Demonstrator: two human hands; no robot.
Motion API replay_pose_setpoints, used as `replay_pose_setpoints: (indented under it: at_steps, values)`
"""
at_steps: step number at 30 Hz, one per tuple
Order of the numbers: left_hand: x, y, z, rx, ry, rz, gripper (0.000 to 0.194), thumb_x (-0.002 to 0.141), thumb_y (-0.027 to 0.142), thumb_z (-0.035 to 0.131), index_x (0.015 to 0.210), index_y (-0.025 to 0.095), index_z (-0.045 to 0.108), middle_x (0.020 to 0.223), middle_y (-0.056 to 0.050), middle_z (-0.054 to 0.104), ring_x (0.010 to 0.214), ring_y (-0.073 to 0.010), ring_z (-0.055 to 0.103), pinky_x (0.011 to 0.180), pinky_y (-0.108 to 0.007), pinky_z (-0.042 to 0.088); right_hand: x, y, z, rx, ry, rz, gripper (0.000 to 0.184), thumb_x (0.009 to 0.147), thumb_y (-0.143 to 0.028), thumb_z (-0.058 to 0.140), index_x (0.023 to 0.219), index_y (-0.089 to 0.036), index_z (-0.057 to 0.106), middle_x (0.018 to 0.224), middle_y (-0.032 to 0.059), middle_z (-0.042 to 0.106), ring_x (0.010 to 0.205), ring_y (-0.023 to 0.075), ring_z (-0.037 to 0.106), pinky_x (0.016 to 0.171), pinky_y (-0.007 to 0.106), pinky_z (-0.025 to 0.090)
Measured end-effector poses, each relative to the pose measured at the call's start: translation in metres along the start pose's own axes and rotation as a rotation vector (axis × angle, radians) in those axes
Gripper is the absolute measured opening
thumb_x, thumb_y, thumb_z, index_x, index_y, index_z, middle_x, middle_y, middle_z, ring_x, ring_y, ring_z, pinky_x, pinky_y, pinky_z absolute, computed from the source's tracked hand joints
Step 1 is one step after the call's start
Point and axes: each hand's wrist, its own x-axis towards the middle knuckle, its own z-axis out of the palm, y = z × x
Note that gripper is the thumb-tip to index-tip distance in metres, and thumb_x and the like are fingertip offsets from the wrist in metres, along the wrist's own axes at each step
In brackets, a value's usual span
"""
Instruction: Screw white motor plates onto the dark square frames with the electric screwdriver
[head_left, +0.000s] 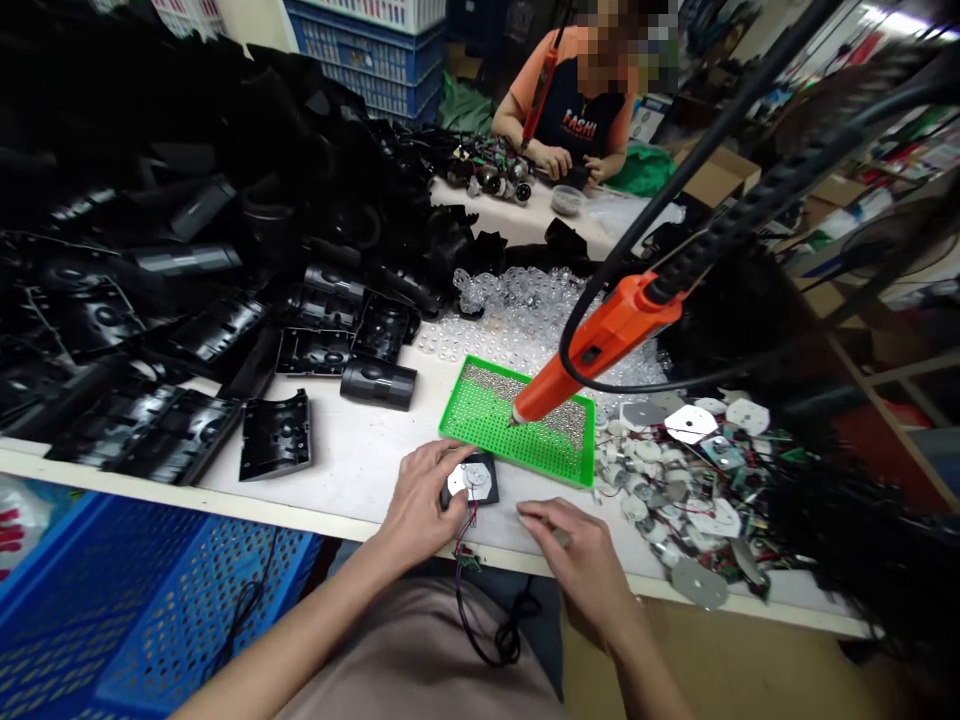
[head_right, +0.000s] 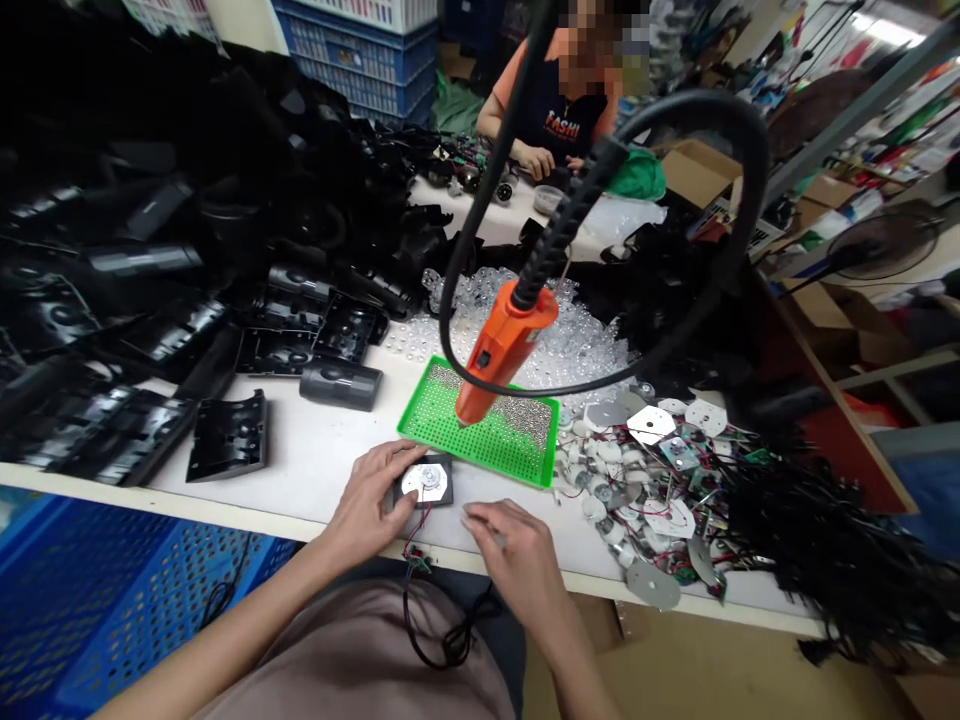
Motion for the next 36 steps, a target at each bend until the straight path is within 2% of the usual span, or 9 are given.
replay_pose_setpoints:
  at_steps: [3, 7, 10, 13, 15, 22, 28, 32, 36]
  values:
    - [0.008, 0.000, 0.001, 0.014, -0.093, 0.044, 0.051, 0.079, 0.022, 0.062, 0.129, 0.024, 0.055, 0.128, -0.009, 0.058, 0.120, -0.0277, 0.051, 0.101, -0.048, 0.039, 0.003, -0.004, -0.007, -0.055, 0.205, 0.009, 0.016, 0.089, -0.027, 0.058, 0.101, -0.023, 0.068, 0.096, 0.0061, 0.073, 0.082, 0.0203, 0.068, 0.074, 0.035, 0.057]
    - [0.011, -0.005, 0.006, 0.008, -0.134, 0.082, 0.046, 0.086, 0.027, 0.060, 0.131, 0.024, 0.053, 0.130, -0.009, 0.058, 0.120, -0.0268, 0.053, 0.100, -0.047, 0.040, 0.052, -0.020, -0.015, 0.007, 0.471, 0.022, 0.058, 0.078, -0.036, 0.071, 0.131, -0.024, 0.049, 0.124, 0.0116, 0.061, 0.105, 0.0262, 0.062, 0.090, 0.046, 0.053]
    - [0.011, -0.006, 0.007, 0.034, -0.079, 0.095, 0.034, 0.088, 0.026, 0.059, 0.122, 0.025, 0.060, 0.125, -0.008, 0.062, 0.116, -0.0264, 0.055, 0.096, -0.046, 0.042, 0.096, -0.030, -0.012, 0.229, 0.389, -0.029, 0.067, 0.074, -0.039, 0.074, 0.132, -0.023, 0.046, 0.124, 0.0112, 0.060, 0.111, 0.0256, 0.060, 0.097, 0.047, 0.050]
    - [0.009, -0.008, 0.009, 0.084, 0.031, 0.088, 0.023, 0.084, 0.026, 0.066, 0.107, 0.023, 0.066, 0.116, -0.008, 0.066, 0.111, -0.0278, 0.057, 0.093, -0.046, 0.043, 0.126, -0.033, -0.007, 0.367, 0.213, -0.094, 0.035, 0.075, -0.037, 0.072, 0.103, -0.020, 0.061, 0.102, 0.0080, 0.068, 0.094, 0.0223, 0.065, 0.089, 0.043, 0.054]
    - [0.008, -0.010, 0.011, 0.089, 0.082, 0.080, 0.022, 0.081, 0.028, 0.070, 0.102, 0.022, 0.066, 0.110, -0.008, 0.069, 0.108, -0.0278, 0.059, 0.091, -0.045, 0.043, 0.135, -0.034, -0.004, 0.415, 0.218, -0.101, 0.025, 0.075, -0.035, 0.070, 0.092, -0.019, 0.061, 0.091, 0.0064, 0.068, 0.083, 0.0201, 0.066, 0.081, 0.040, 0.056]
    - [-0.004, -0.013, 0.028, 0.019, 0.136, -0.015, 0.024, 0.085, 0.028, 0.066, 0.109, 0.024, 0.063, 0.110, -0.007, 0.069, 0.107, -0.0256, 0.061, 0.088, -0.042, 0.047, 0.120, -0.043, -0.012, 0.532, 0.481, -0.106, 0.031, 0.076, -0.033, 0.067, 0.100, -0.024, 0.049, 0.087, 0.0023, 0.063, 0.073, 0.0166, 0.065, 0.065, 0.034, 0.058]
    - [-0.010, -0.019, 0.037, -0.049, 0.199, 0.011, 0.023, 0.089, 0.027, 0.058, 0.112, 0.024, 0.062, 0.116, -0.008, 0.065, 0.110, -0.0249, 0.059, 0.091, -0.042, 0.049, 0.090, -0.055, -0.014, 0.410, 0.918, -0.105, 0.059, 0.081, -0.022, 0.064, 0.130, -0.033, 0.032, 0.102, 0.0037, 0.056, 0.069, 0.0138, 0.060, 0.062, 0.035, 0.057]
    - [-0.009, -0.019, 0.038, -0.041, 0.224, 0.028, 0.023, 0.090, 0.027, 0.055, 0.112, 0.024, 0.062, 0.113, -0.008, 0.066, 0.107, -0.0252, 0.060, 0.089, -0.042, 0.050, 0.078, -0.038, -0.016, 0.380, 0.846, -0.137, 0.041, 0.082, -0.023, 0.062, 0.119, -0.029, 0.046, 0.083, 0.0010, 0.052, 0.058, 0.0130, 0.053, 0.051, 0.030, 0.050]
    - [-0.005, -0.013, 0.043, -0.027, 0.247, 0.042, 0.022, 0.091, 0.026, 0.054, 0.111, 0.024, 0.061, 0.110, -0.008, 0.066, 0.105, -0.0250, 0.060, 0.088, -0.041, 0.050, 0.092, -0.016, -0.024, 0.426, 0.591, -0.069, 0.063, 0.076, -0.021, 0.071, 0.130, -0.028, 0.039, 0.071, -0.0045, 0.054, 0.055, 0.0124, 0.054, 0.050, 0.026, 0.048]
